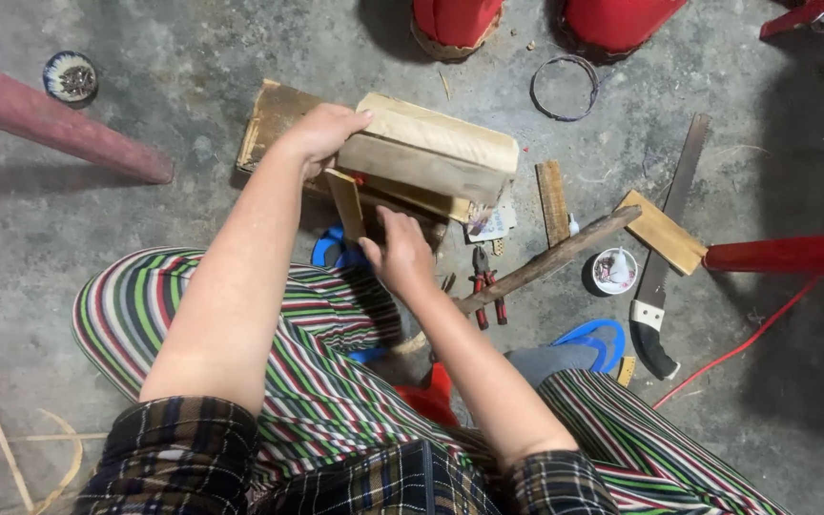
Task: Assembling a small wooden box by hammering wooden slats together while sitting on the floor.
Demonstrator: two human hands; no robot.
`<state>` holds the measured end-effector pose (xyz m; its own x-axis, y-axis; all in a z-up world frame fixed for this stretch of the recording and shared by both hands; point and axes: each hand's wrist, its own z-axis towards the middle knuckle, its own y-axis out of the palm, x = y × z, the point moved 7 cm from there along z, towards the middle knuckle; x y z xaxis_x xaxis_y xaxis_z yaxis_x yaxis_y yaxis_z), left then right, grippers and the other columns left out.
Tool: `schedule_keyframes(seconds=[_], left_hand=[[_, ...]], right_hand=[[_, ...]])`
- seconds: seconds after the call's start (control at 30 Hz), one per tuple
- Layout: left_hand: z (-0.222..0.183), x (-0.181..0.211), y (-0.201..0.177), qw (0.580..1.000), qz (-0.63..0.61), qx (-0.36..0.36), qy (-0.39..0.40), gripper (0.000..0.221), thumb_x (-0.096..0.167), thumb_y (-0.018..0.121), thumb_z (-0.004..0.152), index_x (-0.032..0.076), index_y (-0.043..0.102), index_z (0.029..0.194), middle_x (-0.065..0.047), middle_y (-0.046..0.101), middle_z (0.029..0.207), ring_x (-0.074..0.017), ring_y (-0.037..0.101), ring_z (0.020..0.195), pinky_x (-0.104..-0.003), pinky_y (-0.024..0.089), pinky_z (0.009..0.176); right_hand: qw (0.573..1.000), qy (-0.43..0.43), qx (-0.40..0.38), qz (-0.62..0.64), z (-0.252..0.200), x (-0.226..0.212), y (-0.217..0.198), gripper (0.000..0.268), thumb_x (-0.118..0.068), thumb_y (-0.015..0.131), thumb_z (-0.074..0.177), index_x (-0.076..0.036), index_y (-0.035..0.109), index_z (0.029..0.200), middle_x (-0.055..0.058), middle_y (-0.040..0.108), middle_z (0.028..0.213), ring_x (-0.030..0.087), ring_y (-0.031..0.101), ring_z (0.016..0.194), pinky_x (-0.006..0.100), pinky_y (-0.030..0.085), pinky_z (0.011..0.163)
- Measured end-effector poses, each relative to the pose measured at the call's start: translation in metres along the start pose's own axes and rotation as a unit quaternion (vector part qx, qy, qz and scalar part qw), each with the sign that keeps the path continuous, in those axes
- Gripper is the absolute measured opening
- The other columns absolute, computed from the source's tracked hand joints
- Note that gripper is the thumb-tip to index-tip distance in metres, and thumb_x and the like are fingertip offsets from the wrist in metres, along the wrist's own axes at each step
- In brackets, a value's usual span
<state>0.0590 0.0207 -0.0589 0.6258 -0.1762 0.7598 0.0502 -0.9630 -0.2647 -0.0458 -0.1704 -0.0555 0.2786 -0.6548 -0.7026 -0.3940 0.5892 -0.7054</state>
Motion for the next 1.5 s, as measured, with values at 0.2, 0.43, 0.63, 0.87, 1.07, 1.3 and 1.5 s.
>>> schedule_keyframes(seconds=[0.2,0.43,0.63,0.87,1.07,1.3,1.5], left_hand=[[-0.022,0.018,0.004,0.991,-0.121,-0.043,-0.038,0.065,0.045,0.074,0.095,-0.004,0.058,0.135,-0.029,0.06,0.137,-0.0377,0.064,0.124,-0.061,0.051,0.098],[-0.086,0.068,0.02,0.981,-0.175,-0.026,-0.075,0.073,0.049,0.063,0.097,0.0,0.045,0.147,-0.025,0.044,0.156,-0.039,0.044,0.145,-0.065,0.035,0.113],[-0.077,0.049,0.025,0.968,-0.234,0.016,-0.091,0.075,0.048,0.062,0.097,-0.001,0.04,0.15,-0.028,0.042,0.154,-0.0413,0.058,0.132,-0.066,0.045,0.104],[-0.058,0.023,0.023,0.98,-0.175,0.021,-0.09,0.085,0.053,0.063,0.098,-0.003,0.032,0.153,-0.032,0.025,0.161,-0.0484,0.039,0.143,-0.067,0.051,0.09],[-0.109,0.056,0.022,0.981,-0.167,0.006,-0.097,0.083,0.048,0.055,0.102,-0.006,0.024,0.156,-0.031,0.017,0.164,-0.0481,0.029,0.148,-0.066,0.052,0.089],[-0.086,0.037,0.023,0.98,-0.171,0.0,-0.098,0.079,0.046,0.055,0.103,-0.005,0.024,0.156,-0.03,0.011,0.166,-0.0494,0.022,0.15,-0.071,0.052,0.086],[-0.082,0.032,0.023,0.982,-0.165,-0.001,-0.095,0.076,0.045,0.055,0.104,-0.003,0.026,0.155,-0.029,0.012,0.166,-0.0513,0.022,0.149,-0.074,0.048,0.089]], right_hand=[[0.954,0.153,-0.073,0.248,0.046,0.037,0.051,0.049,-0.029,0.082,0.087,-0.006,0.06,0.124,0.021,0.072,0.112,0.04,0.066,0.115,0.053,0.054,0.096],[0.919,0.181,-0.012,0.35,0.018,0.023,0.015,0.016,-0.031,0.075,0.093,-0.016,0.068,0.094,0.002,0.068,0.074,0.013,0.061,0.075,0.032,0.051,0.069],[0.946,0.161,0.035,0.277,0.002,-0.015,-0.034,0.079,-0.039,0.09,0.078,-0.005,0.049,0.136,0.031,0.068,0.115,0.045,0.066,0.114,0.054,0.055,0.096],[0.971,0.152,0.076,0.168,-0.005,0.019,-0.015,0.057,-0.038,0.086,0.078,-0.019,0.06,0.125,0.019,0.074,0.103,0.038,0.072,0.101,0.046,0.059,0.084],[0.975,-0.024,0.171,-0.141,-0.009,0.026,-0.025,0.067,-0.043,0.087,0.071,-0.02,0.056,0.126,0.005,0.062,0.093,0.027,0.068,0.089,0.039,0.059,0.076],[0.975,0.073,0.067,0.2,0.001,0.052,-0.003,0.058,-0.046,0.088,0.076,-0.018,0.064,0.12,0.008,0.069,0.093,0.029,0.071,0.094,0.039,0.057,0.079],[0.978,0.111,0.053,0.169,-0.009,0.049,-0.006,0.06,-0.045,0.088,0.076,-0.015,0.062,0.121,0.012,0.072,0.093,0.031,0.073,0.09,0.041,0.058,0.074]])
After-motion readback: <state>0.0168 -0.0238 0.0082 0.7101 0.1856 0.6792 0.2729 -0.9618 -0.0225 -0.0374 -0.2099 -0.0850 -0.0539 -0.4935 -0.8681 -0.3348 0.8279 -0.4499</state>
